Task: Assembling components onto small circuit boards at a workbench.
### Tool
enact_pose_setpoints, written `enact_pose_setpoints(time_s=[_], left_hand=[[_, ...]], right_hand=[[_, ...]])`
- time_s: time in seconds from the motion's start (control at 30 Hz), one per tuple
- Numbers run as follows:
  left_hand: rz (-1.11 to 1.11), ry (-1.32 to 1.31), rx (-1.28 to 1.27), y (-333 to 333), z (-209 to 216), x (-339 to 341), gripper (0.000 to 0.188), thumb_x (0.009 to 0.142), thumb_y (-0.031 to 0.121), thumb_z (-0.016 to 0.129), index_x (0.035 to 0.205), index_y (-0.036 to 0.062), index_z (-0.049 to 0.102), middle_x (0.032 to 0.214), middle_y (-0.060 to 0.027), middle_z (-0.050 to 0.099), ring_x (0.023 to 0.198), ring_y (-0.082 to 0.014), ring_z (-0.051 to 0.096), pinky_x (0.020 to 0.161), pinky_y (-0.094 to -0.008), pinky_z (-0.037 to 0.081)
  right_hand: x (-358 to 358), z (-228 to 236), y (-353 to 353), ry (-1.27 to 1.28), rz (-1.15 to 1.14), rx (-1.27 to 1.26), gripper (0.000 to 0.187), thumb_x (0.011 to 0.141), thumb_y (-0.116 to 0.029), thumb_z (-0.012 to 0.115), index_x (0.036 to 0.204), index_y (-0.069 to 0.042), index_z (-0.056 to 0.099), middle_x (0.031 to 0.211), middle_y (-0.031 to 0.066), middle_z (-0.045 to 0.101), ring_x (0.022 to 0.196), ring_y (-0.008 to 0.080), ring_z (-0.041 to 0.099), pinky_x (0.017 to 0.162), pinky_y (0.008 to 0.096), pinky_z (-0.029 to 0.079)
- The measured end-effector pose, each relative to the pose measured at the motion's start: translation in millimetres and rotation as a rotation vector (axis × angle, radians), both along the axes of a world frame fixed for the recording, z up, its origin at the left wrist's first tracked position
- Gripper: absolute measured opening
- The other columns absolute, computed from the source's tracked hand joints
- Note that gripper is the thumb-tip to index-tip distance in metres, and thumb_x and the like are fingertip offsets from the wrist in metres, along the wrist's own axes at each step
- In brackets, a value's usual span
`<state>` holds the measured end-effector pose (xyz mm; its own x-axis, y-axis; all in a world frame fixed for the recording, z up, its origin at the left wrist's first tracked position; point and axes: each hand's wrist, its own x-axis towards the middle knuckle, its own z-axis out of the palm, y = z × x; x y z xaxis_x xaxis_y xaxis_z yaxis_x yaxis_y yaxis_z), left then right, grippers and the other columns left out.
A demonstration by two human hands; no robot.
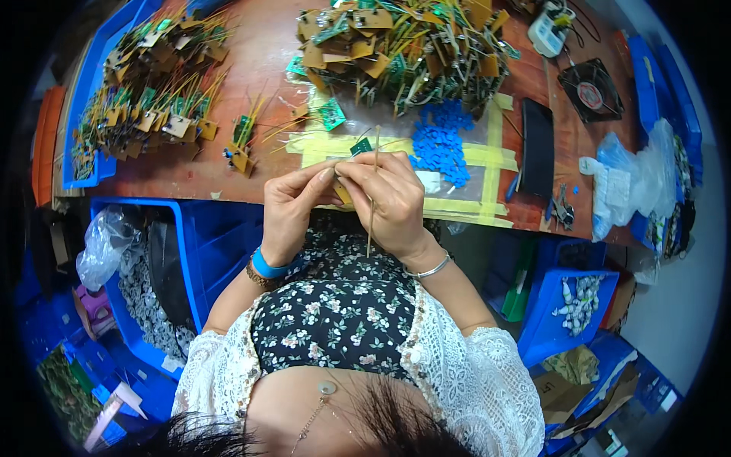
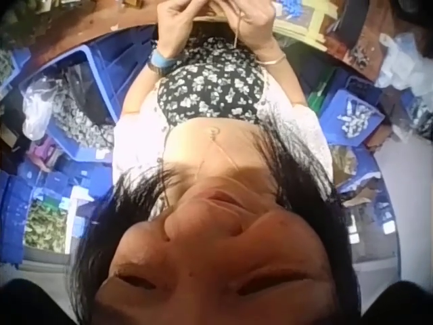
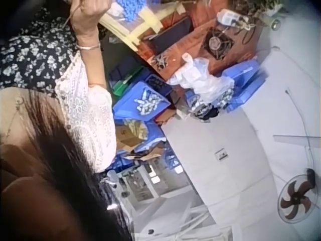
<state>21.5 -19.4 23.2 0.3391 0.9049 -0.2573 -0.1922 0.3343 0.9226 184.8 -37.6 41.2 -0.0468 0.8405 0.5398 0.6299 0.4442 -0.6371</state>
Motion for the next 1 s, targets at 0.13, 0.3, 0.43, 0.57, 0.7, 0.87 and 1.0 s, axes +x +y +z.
enact_pose_setpoints(time_s=[0.13,0.3,0.43,0.57,0.7,0.87,1.0], left_hand=[[0.369,0.206,0.377,12,16,-26,0.021,0.093,0.005,0.061,0.111,-0.0038,0.068,0.090,-0.0069,0.070,0.077,-0.0097,0.064,0.068,-0.0232,0.053],[0.464,0.736,0.612,43,-6,-91,0.018,0.088,0.001,0.064,0.105,-0.0014,0.070,0.094,-0.0111,0.067,0.085,-0.0149,0.063,0.073,-0.0275,0.050],[0.492,1.103,0.926,49,-8,-69,0.025,0.082,0.001,0.066,0.107,0.0017,0.069,0.103,-0.0133,0.061,0.098,-0.0262,0.056,0.083,-0.0383,0.046],[0.174,1.112,1.278,47,4,-2,0.029,0.079,0.017,0.073,0.103,0.0031,0.064,0.091,-0.0107,0.062,0.087,-0.0278,0.056,0.077,-0.0386,0.045],[-0.008,1.293,1.109,78,-2,41,0.034,0.078,0.030,0.074,0.090,-0.0001,0.063,0.087,-0.0130,0.063,0.083,-0.0288,0.060,0.072,-0.0376,0.050],[-0.112,1.362,1.008,75,-2,22,0.019,0.081,0.015,0.066,0.088,-0.0012,0.061,0.082,-0.0145,0.064,0.080,-0.0293,0.065,0.069,-0.0393,0.054],[0.079,0.887,0.794,60,20,-12,0.037,0.080,-0.005,0.060,0.117,-0.0015,0.061,0.087,-0.0144,0.066,0.076,-0.0261,0.067,0.065,-0.0329,0.056]], right_hand=[[-1,-1,4,0.054,-0.039,0.239,0.025,0.071,0.007,0.077,0.091,-0.003,0.067,0.085,0.0087,0.069,0.080,0.0220,0.065,0.071,0.0314,0.048],[7,-10,4,0.188,-0.106,0.138,0.024,0.070,0.008,0.078,0.086,-0.003,0.064,0.081,0.0072,0.066,0.074,0.0194,0.063,0.068,0.0289,0.049],[12,-19,-2,0.197,-0.130,0.088,0.022,0.070,0.005,0.079,0.085,-0.003,0.064,0.078,0.0078,0.066,0.071,0.0193,0.062,0.065,0.0287,0.049],[14,-19,-8,0.180,-0.109,0.049,0.018,0.074,0.003,0.077,0.086,-0.002,0.064,0.075,0.0076,0.065,0.069,0.0194,0.062,0.062,0.0278,0.047],[18,-17,-13,0.173,-0.051,-0.007,0.022,0.092,-0.022,0.062,0.095,0.000,0.067,0.072,0.0081,0.062,0.065,0.0182,0.059,0.060,0.0283,0.044],[36,-22,-24,0.225,-0.036,-0.200,0.050,0.102,-0.042,0.039,0.111,-0.001,0.068,0.065,0.0060,0.052,0.060,0.0173,0.047,0.060,0.0299,0.040],[38,-25,-22,0.297,-0.077,-0.244,0.056,0.105,-0.042,0.028,0.111,-0.003,0.068,0.074,0.0027,0.049,0.067,0.0109,0.044,0.059,0.0243,0.035]])
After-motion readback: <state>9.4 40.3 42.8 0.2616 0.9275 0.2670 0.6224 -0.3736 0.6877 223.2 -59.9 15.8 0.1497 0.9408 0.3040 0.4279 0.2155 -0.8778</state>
